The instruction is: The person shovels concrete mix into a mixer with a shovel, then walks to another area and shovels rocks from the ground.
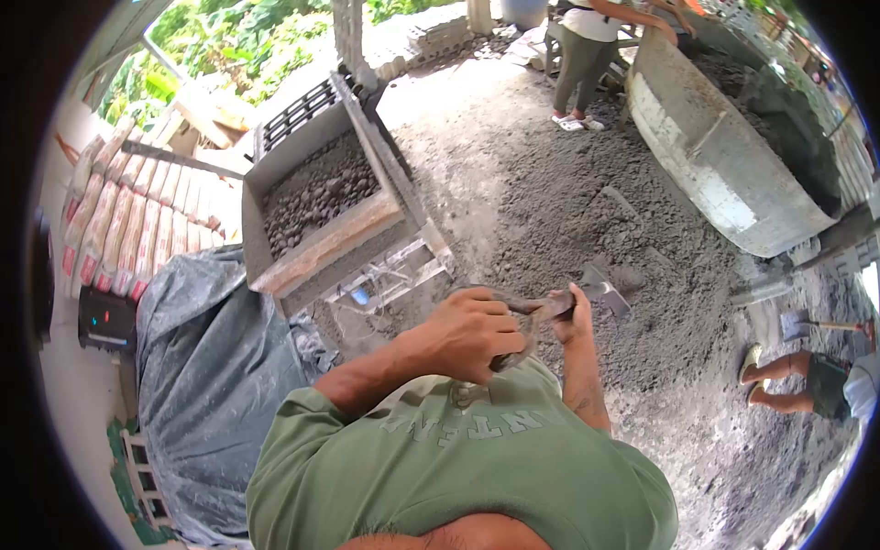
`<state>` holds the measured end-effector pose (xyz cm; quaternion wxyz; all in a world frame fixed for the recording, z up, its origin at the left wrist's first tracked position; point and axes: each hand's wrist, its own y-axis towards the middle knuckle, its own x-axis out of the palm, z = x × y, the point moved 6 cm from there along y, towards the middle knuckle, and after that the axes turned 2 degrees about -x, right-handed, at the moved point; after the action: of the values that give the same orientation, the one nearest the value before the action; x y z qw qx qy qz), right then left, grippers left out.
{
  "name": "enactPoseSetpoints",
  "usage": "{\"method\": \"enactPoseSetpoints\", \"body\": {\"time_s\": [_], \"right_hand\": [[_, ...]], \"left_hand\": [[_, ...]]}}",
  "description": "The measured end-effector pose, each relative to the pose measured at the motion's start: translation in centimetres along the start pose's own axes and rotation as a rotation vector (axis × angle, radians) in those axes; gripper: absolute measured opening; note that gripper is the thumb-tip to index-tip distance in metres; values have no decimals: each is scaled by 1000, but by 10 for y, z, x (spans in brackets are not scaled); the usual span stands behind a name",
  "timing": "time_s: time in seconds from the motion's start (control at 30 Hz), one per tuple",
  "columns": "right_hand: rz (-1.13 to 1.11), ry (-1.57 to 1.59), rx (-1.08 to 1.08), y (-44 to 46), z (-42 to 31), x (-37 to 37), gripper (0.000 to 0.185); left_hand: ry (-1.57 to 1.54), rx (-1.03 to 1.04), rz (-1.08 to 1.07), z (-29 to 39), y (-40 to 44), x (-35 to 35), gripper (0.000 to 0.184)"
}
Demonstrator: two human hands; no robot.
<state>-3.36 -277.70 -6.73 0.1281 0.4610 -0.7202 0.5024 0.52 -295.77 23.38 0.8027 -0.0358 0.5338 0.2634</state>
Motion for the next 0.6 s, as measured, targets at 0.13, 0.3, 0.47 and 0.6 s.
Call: {"method": "enactPoseSetpoints", "body": {"time_s": [0.13,0.3,0.47,0.6], "right_hand": [[-172,65,212,34,24,37,23],[-214,-92,281,51,55,77,21],[-177,-5,334,42,76,115,21],[-222,48,197,17,50,153,23]], "left_hand": [[48,-5,153,-1,8,-53,31],[83,-212,144,-19,4,-53,38],[162,-166,256,-32,-12,-93,34],[188,36,341,-39,-12,-144,31]]}}
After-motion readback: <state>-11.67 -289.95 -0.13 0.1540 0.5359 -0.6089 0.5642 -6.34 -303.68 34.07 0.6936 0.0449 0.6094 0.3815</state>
